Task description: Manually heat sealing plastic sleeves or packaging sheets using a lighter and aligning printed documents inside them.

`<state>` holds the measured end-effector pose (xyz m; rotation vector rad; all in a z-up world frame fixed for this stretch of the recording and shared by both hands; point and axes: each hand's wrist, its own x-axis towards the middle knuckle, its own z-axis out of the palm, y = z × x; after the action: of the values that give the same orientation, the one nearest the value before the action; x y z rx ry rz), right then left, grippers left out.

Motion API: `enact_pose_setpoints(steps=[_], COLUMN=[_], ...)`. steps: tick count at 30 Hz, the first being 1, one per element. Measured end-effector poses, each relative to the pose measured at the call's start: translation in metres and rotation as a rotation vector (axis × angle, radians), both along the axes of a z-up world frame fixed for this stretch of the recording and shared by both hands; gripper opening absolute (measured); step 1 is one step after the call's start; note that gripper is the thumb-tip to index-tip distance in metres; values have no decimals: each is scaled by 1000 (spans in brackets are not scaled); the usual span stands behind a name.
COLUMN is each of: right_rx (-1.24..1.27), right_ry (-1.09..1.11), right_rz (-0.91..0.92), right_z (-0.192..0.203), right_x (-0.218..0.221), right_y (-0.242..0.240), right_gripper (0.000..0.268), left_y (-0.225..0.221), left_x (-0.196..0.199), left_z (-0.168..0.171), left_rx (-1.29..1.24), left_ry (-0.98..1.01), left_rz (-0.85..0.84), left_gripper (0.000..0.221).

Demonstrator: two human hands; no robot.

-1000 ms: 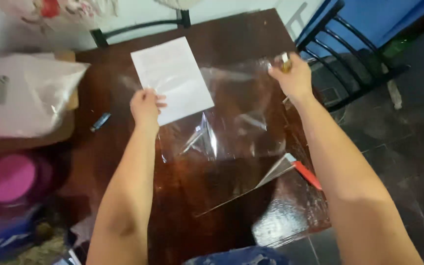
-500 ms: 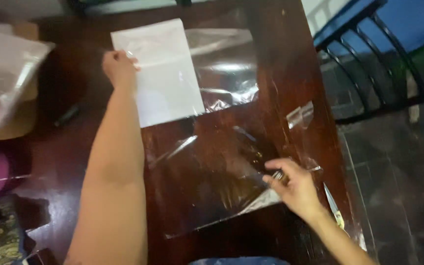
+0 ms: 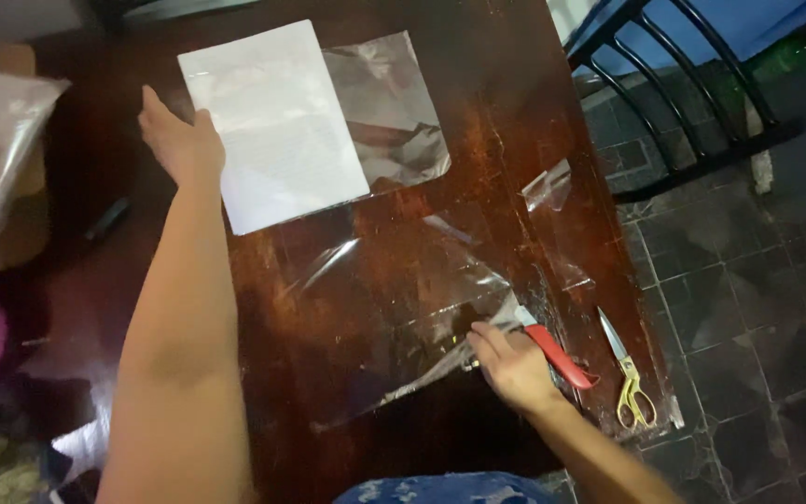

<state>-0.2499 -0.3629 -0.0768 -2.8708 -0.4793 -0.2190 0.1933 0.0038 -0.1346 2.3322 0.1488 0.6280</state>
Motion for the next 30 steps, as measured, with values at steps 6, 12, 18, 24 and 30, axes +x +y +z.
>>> enact_pose_setpoints(steps=[6,12,18,24,30], right_rx=[188,186,183,229,286], right_ry=[-89,-101,-169,-77,251], right_rz=[-29,-236,-419,-624,-577], right_z=[38,57,38,1,23], right_x=[4,-45,-104,-163,-165], right_y=[32,66,118,206,251], right_gripper=[30,42,42,41,44], left_y=[-12,-17,6,89,130], left_x=[-190,-230,-206,-244,-246], left_z=[128,40,27,90,22], left_rx=[240,309,483,-387,-911], left_ry=[644,549,826,1052,970], left_rz=[-350,-568,-840,-780,-479], left_gripper=[45,68,24,47,41])
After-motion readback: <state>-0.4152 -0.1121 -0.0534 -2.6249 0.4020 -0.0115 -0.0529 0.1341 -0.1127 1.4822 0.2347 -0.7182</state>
